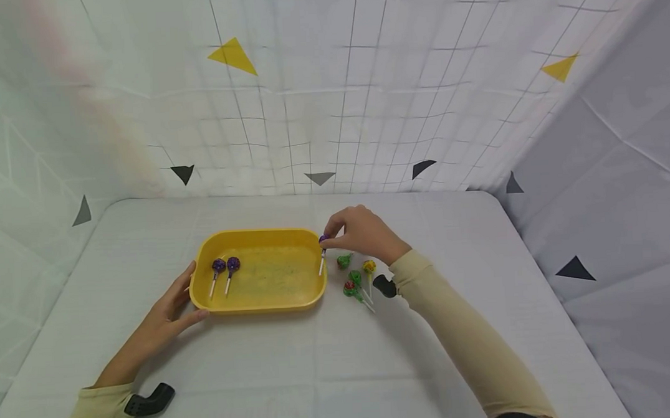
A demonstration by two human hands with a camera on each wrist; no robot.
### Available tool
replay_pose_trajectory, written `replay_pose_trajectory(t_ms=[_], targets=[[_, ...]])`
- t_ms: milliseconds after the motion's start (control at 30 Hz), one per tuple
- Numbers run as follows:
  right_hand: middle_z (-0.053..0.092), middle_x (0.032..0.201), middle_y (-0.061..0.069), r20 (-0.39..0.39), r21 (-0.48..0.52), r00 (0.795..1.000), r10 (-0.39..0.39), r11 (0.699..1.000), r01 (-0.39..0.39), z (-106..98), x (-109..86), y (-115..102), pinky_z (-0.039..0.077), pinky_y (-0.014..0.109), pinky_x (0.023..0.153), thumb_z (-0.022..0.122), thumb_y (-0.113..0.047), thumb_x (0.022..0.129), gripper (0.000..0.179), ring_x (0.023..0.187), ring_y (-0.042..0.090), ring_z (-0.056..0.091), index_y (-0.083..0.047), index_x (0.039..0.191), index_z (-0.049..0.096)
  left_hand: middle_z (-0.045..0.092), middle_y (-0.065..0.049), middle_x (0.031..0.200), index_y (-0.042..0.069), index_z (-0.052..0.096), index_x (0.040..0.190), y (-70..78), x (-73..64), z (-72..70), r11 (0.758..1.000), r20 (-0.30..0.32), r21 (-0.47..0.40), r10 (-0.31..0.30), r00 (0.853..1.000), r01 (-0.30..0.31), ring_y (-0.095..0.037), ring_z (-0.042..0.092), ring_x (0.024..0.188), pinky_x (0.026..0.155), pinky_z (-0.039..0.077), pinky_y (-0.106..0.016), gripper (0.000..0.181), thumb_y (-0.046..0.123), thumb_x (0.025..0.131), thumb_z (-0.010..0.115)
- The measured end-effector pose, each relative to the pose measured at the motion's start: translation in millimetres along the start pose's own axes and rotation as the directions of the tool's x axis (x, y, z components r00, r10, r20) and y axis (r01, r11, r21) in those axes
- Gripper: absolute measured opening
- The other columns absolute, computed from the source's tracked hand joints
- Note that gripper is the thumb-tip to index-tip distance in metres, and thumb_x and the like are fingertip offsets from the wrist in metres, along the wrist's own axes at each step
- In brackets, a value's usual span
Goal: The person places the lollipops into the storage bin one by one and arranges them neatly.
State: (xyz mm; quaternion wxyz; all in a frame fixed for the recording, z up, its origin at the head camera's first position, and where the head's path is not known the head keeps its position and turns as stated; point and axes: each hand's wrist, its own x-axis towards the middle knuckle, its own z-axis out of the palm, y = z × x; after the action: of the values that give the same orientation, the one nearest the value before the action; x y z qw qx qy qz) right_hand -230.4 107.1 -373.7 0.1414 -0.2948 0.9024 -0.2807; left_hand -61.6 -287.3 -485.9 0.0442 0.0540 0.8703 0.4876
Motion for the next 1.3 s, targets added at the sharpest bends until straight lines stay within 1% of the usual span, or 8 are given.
replay_pose_trajectory(t_ms=[533, 633, 733, 833, 1000, 1100, 1233, 1300], targets=[[0.078, 0.094, -0.008, 0.013, -0.057, 0.997, -0.074, 0.996, 0.074, 14, 24.2, -29, 0.057, 0.028, 0.07, 0.081, -0.033, 0.091, 0.012, 0.086, 0.013, 0.068, -0.022, 0.096, 0.081, 0.019, -0.014, 0.173, 0.04, 0.007, 0.166, 0.7, -0.8, 0.0, 1.0, -0.004, -0.001, 0.007, 1.0, -0.007, -0.047, 0.038, 0.15, 0.124, 0.03, -0.063, 0.101, 0.03, 0.095, 0.077], [0.078, 0.093, -0.01, 0.01, -0.07, 0.996, -0.087, 0.994, 0.087, 18, 29.2, -33, 0.056, 0.028, 0.07, 0.081, -0.036, 0.09, 0.014, 0.088, 0.012, 0.069, -0.023, 0.094, 0.081, 0.018, -0.01, 0.174, 0.04, 0.007, 0.166, -1.9, -0.1, 0.1, 1.0, -0.003, -0.002, 0.017, 1.0, -0.017, -0.045, 0.037, 0.151, 0.127, 0.035, -0.031, 0.101, 0.03, 0.095, 0.077], [0.077, 0.09, -0.012, 0.007, -0.085, 0.995, -0.102, 0.991, 0.102, 22, 34.2, -37, 0.056, 0.027, 0.072, 0.082, -0.039, 0.089, 0.015, 0.089, 0.011, 0.069, -0.024, 0.092, 0.081, 0.017, -0.009, 0.174, 0.04, 0.008, 0.166, -3.8, 0.6, 0.2, 0.999, -0.004, -0.011, 0.031, 1.0, -0.031, -0.045, 0.036, 0.152, 0.112, 0.028, 0.001, 0.1, 0.03, 0.095, 0.077], [0.077, 0.089, -0.013, 0.013, -0.093, 0.993, -0.119, 0.988, 0.12, 25, 38.9, -40, 0.056, 0.027, 0.073, 0.083, -0.038, 0.089, 0.014, 0.087, 0.009, 0.068, -0.024, 0.09, 0.08, 0.017, -0.009, 0.174, 0.041, 0.008, 0.166, -4.2, 0.5, 0.2, 0.999, -0.005, -0.017, 0.033, 0.999, -0.033, -0.045, 0.036, 0.152, 0.104, 0.022, 0.008, 0.1, 0.03, 0.095, 0.077], [0.077, 0.087, -0.012, 0.027, -0.114, 0.991, -0.133, 0.984, 0.135, 31, 45.6, -48, 0.058, 0.026, 0.075, 0.083, -0.037, 0.089, 0.015, 0.087, 0.009, 0.068, -0.023, 0.088, 0.079, 0.016, -0.008, 0.174, 0.042, 0.007, 0.166, -3.1, -0.1, 0.1, 1.0, -0.003, -0.014, 0.021, 1.0, -0.021, -0.045, 0.035, 0.152, 0.106, 0.023, 0.007, 0.1, 0.031, 0.095, 0.077], [0.077, 0.087, -0.011, 0.036, -0.132, 0.991, -0.129, 0.982, 0.133, 34, 48.8, -53, 0.058, 0.026, 0.076, 0.082, -0.038, 0.089, 0.016, 0.088, 0.009, 0.068, -0.022, 0.088, 0.079, 0.016, -0.008, 0.174, 0.042, 0.007, 0.165, -2.7, 0.1, 0.3, 1.0, -0.001, -0.01, 0.015, 1.0, -0.015, -0.044, 0.035, 0.153, 0.118, 0.031, -0.006, 0.1, 0.031, 0.095, 0.077], [0.077, 0.088, -0.011, 0.052, -0.156, 0.99, -0.128, 0.979, 0.134, 37, 53.6, -59, 0.059, 0.027, 0.078, 0.081, -0.039, 0.09, 0.018, 0.09, 0.01, 0.068, -0.022, 0.088, 0.079, 0.017, -0.009, 0.174, 0.043, 0.006, 0.165, -2.2, 0.4, 0.0, 1.0, 0.0, -0.006, 0.014, 1.0, -0.014, -0.045, 0.035, 0.152, 0.125, 0.033, -0.045, 0.1, 0.031, 0.095, 0.077], [0.077, 0.089, -0.01, 0.067, -0.166, 0.99, -0.124, 0.977, 0.134, 38, 55.9, -62, 0.06, 0.027, 0.079, 0.081, -0.04, 0.09, 0.019, 0.091, 0.011, 0.069, -0.021, 0.09, 0.079, 0.017, -0.01, 0.174, 0.043, 0.006, 0.165, -1.8, 0.2, -0.5, 1.0, 0.001, -0.008, 0.012, 1.0, -0.012, -0.045, 0.035, 0.152, 0.125, 0.033, -0.05, 0.1, 0.031, 0.095, 0.077]])
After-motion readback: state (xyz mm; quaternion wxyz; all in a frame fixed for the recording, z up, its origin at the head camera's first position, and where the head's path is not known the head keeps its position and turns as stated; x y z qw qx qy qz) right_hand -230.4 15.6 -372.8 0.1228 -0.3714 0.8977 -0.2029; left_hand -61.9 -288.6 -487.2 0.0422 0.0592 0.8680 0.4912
